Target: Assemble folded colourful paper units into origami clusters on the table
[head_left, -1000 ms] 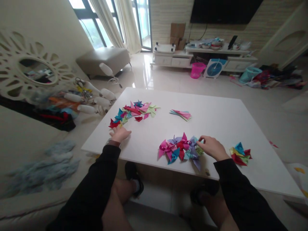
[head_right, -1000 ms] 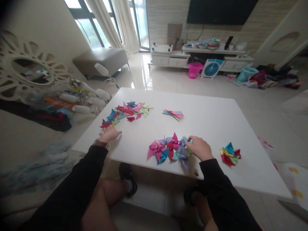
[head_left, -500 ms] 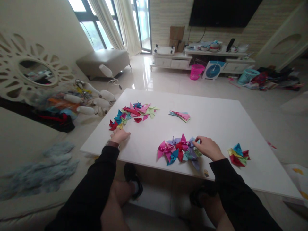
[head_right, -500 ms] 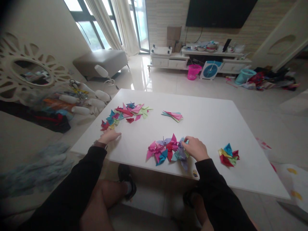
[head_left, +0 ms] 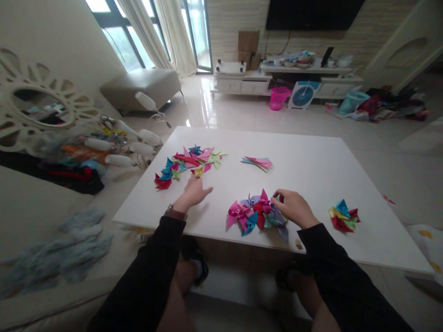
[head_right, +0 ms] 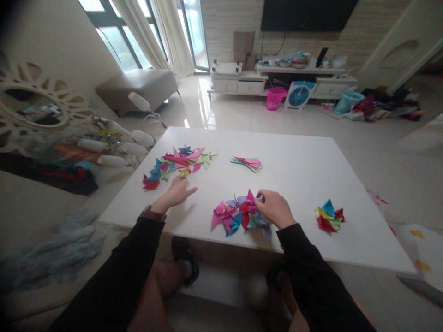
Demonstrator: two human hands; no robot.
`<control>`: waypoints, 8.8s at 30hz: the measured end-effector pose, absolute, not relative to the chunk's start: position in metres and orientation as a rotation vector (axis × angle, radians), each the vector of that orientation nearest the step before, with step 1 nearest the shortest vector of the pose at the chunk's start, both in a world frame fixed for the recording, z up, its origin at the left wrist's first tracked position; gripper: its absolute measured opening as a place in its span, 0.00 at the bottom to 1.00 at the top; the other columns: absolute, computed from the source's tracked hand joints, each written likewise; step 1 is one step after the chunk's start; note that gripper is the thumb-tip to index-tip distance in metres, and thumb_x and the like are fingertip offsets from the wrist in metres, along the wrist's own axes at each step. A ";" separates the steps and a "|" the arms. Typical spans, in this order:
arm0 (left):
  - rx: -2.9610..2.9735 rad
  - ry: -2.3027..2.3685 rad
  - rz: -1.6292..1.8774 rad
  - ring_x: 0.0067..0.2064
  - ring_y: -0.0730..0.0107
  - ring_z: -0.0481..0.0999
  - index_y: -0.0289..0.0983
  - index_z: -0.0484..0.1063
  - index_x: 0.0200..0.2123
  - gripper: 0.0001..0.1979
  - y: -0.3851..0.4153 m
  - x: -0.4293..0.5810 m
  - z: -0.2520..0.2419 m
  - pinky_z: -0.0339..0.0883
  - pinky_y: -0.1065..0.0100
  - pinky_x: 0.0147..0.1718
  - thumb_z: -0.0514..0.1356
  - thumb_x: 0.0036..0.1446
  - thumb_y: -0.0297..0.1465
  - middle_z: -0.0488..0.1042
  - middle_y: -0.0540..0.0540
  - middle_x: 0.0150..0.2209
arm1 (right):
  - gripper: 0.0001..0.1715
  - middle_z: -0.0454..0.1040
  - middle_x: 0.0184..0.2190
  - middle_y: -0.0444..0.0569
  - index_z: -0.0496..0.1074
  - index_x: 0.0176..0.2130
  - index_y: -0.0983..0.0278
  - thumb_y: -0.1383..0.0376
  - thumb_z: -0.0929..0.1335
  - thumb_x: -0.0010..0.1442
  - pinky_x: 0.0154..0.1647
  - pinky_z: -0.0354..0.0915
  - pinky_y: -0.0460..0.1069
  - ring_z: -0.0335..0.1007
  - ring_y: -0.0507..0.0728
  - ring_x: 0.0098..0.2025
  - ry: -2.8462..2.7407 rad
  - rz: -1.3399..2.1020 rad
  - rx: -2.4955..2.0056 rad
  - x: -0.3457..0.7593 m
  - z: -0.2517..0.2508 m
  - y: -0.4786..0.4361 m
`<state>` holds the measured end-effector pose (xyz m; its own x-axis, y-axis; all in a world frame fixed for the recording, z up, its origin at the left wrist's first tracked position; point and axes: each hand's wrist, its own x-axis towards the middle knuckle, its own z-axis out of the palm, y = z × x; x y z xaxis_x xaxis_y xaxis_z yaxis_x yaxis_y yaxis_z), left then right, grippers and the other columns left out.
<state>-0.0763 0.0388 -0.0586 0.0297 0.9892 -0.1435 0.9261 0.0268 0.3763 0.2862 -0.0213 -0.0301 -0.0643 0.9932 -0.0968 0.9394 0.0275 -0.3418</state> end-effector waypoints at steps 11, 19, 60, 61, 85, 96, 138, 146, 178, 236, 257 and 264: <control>2.205 0.882 0.577 0.68 0.45 0.60 0.40 0.63 0.64 0.34 -0.001 0.047 -0.038 0.57 0.46 0.67 0.65 0.55 0.38 0.59 0.34 0.65 | 0.20 0.73 0.52 0.53 0.69 0.54 0.59 0.61 0.68 0.62 0.39 0.72 0.52 0.75 0.60 0.47 -1.653 0.684 -1.374 0.242 -0.030 -0.012; 2.261 0.788 0.550 0.68 0.45 0.60 0.38 0.66 0.61 0.31 -0.010 0.055 -0.034 0.58 0.46 0.67 0.66 0.53 0.34 0.60 0.33 0.65 | 0.17 0.77 0.50 0.52 0.72 0.49 0.60 0.57 0.68 0.63 0.42 0.73 0.52 0.77 0.58 0.45 -1.417 0.782 -1.357 0.247 -0.037 -0.009; 1.534 0.926 0.929 0.38 0.70 0.79 0.37 0.71 0.45 0.15 0.002 0.064 -0.044 0.76 0.68 0.38 0.66 0.53 0.27 0.77 0.47 0.41 | 0.08 0.76 0.33 0.45 0.74 0.36 0.62 0.61 0.72 0.57 0.35 0.66 0.49 0.73 0.55 0.36 -1.466 0.831 -1.350 0.233 -0.034 -0.016; 1.531 0.921 0.925 0.38 0.70 0.79 0.37 0.70 0.46 0.16 0.002 0.064 -0.045 0.76 0.68 0.38 0.66 0.53 0.27 0.77 0.47 0.41 | 0.08 0.76 0.33 0.45 0.74 0.35 0.62 0.61 0.72 0.57 0.35 0.67 0.49 0.73 0.55 0.35 -1.472 0.832 -1.335 0.233 -0.034 -0.016; 1.533 0.897 0.818 0.36 0.72 0.77 0.37 0.68 0.52 0.21 0.005 0.058 -0.053 0.73 0.69 0.36 0.66 0.55 0.30 0.76 0.45 0.42 | 0.07 0.73 0.31 0.46 0.76 0.32 0.62 0.73 0.69 0.57 0.36 0.66 0.48 0.71 0.54 0.32 -1.899 0.730 -1.185 0.244 -0.031 -0.016; 1.551 0.914 0.780 0.38 0.70 0.78 0.37 0.70 0.52 0.21 0.004 0.055 -0.053 0.74 0.67 0.37 0.67 0.54 0.30 0.77 0.43 0.44 | 0.04 0.75 0.28 0.44 0.74 0.32 0.63 0.71 0.69 0.56 0.35 0.65 0.48 0.71 0.53 0.30 -1.887 0.689 -1.255 0.244 -0.031 -0.018; 1.523 1.045 0.929 0.34 0.71 0.75 0.36 0.74 0.40 0.10 0.006 0.058 -0.056 0.68 0.70 0.34 0.66 0.54 0.31 0.77 0.48 0.34 | 0.03 0.80 0.30 0.46 0.76 0.36 0.61 0.64 0.70 0.60 0.36 0.69 0.49 0.76 0.56 0.32 -1.758 0.746 -1.270 0.237 -0.030 -0.022; 1.529 1.027 0.924 0.35 0.70 0.75 0.35 0.74 0.40 0.10 0.007 0.057 -0.055 0.69 0.69 0.36 0.66 0.55 0.32 0.77 0.47 0.34 | 0.06 0.81 0.31 0.48 0.76 0.37 0.62 0.61 0.71 0.60 0.36 0.71 0.50 0.77 0.57 0.33 -1.684 0.814 -1.282 0.237 -0.034 -0.021; 1.388 1.033 0.865 0.35 0.69 0.78 0.35 0.70 0.53 0.26 0.007 0.056 -0.049 0.72 0.67 0.34 0.70 0.52 0.35 0.78 0.41 0.43 | 0.08 0.78 0.27 0.47 0.75 0.36 0.63 0.62 0.73 0.55 0.30 0.68 0.49 0.75 0.56 0.28 -1.477 0.814 -1.390 0.237 -0.035 -0.020; 1.203 1.015 0.811 0.43 0.63 0.80 0.35 0.68 0.48 0.23 0.010 0.054 -0.034 0.74 0.57 0.44 0.68 0.52 0.38 0.75 0.39 0.49 | 0.12 0.77 0.28 0.46 0.74 0.32 0.63 0.58 0.74 0.52 0.31 0.66 0.49 0.71 0.54 0.28 -1.297 0.758 -1.472 0.297 -0.042 -0.020; 1.250 1.119 0.859 0.37 0.66 0.80 0.37 0.69 0.43 0.15 0.018 0.031 -0.031 0.72 0.64 0.36 0.62 0.52 0.33 0.76 0.44 0.42 | 0.10 0.82 0.36 0.53 0.78 0.38 0.60 0.61 0.67 0.59 0.33 0.55 0.51 0.73 0.59 0.35 -1.407 -0.225 -2.577 0.484 -0.085 -0.017; 1.279 1.130 0.917 0.35 0.69 0.78 0.37 0.68 0.45 0.15 0.014 0.011 -0.029 0.68 0.67 0.34 0.61 0.53 0.30 0.76 0.44 0.41 | 0.08 0.79 0.29 0.56 0.78 0.33 0.58 0.59 0.69 0.53 0.31 0.57 0.53 0.73 0.64 0.30 -1.623 -0.026 -2.749 0.497 -0.100 -0.001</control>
